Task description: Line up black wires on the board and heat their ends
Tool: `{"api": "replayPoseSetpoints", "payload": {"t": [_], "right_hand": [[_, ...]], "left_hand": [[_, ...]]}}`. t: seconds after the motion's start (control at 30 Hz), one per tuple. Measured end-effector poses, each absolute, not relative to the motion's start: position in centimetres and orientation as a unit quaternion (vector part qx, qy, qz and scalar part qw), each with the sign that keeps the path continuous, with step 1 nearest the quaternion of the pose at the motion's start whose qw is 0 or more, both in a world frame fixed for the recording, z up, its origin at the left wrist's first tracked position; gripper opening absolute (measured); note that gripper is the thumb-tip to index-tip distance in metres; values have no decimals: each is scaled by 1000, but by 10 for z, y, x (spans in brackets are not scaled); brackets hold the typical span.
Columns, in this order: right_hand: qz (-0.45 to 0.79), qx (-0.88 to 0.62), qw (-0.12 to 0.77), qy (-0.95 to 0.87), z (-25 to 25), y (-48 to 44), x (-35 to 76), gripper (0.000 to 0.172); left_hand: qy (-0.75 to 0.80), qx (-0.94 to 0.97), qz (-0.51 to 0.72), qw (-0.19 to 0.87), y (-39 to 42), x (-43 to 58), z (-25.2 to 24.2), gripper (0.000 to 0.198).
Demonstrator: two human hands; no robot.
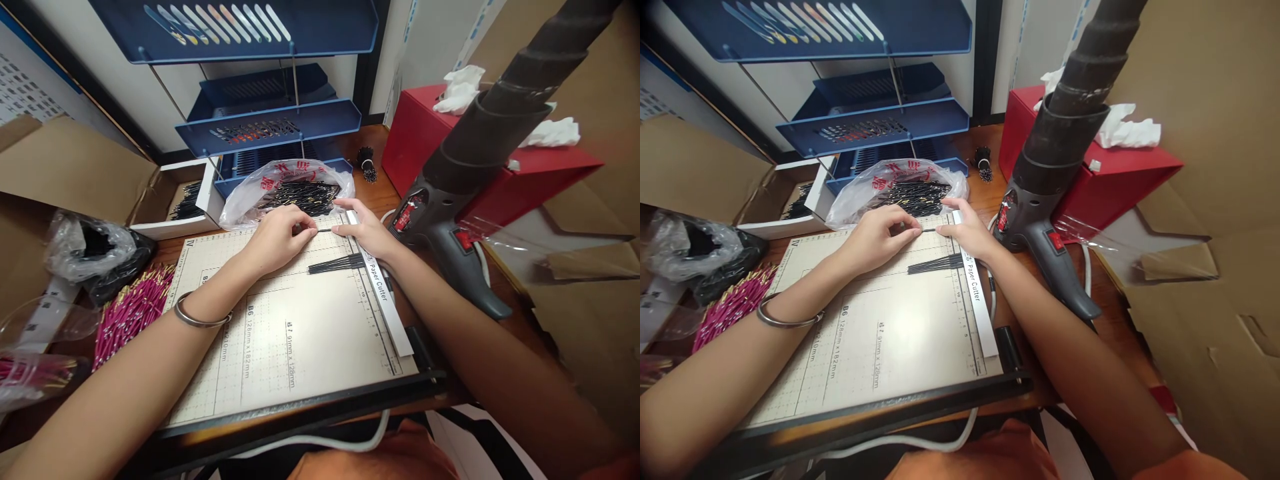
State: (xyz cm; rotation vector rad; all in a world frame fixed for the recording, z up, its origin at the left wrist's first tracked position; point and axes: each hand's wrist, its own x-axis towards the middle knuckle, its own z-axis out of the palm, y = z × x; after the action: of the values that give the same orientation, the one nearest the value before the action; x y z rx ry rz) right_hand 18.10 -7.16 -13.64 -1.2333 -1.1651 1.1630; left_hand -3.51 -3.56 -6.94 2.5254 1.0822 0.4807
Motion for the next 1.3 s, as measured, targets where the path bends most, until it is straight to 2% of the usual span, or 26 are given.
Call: {"api": "replayPoseSetpoints", "payload": {"t": [0.2,0.83,1.3], "right_hand": [[485,-514,515,-485,-137,-71,181,69],[472,-533,529,-462,-134,-68,178,51],[497,-528,528,-443,-129,-72,176,55]], "left_hand": [[385,894,164,162,-35,-34,-71,19],[380,895,175,153,-37,-25,-74,19],[364,882,229,195,-26,-22,-81,16]]}}
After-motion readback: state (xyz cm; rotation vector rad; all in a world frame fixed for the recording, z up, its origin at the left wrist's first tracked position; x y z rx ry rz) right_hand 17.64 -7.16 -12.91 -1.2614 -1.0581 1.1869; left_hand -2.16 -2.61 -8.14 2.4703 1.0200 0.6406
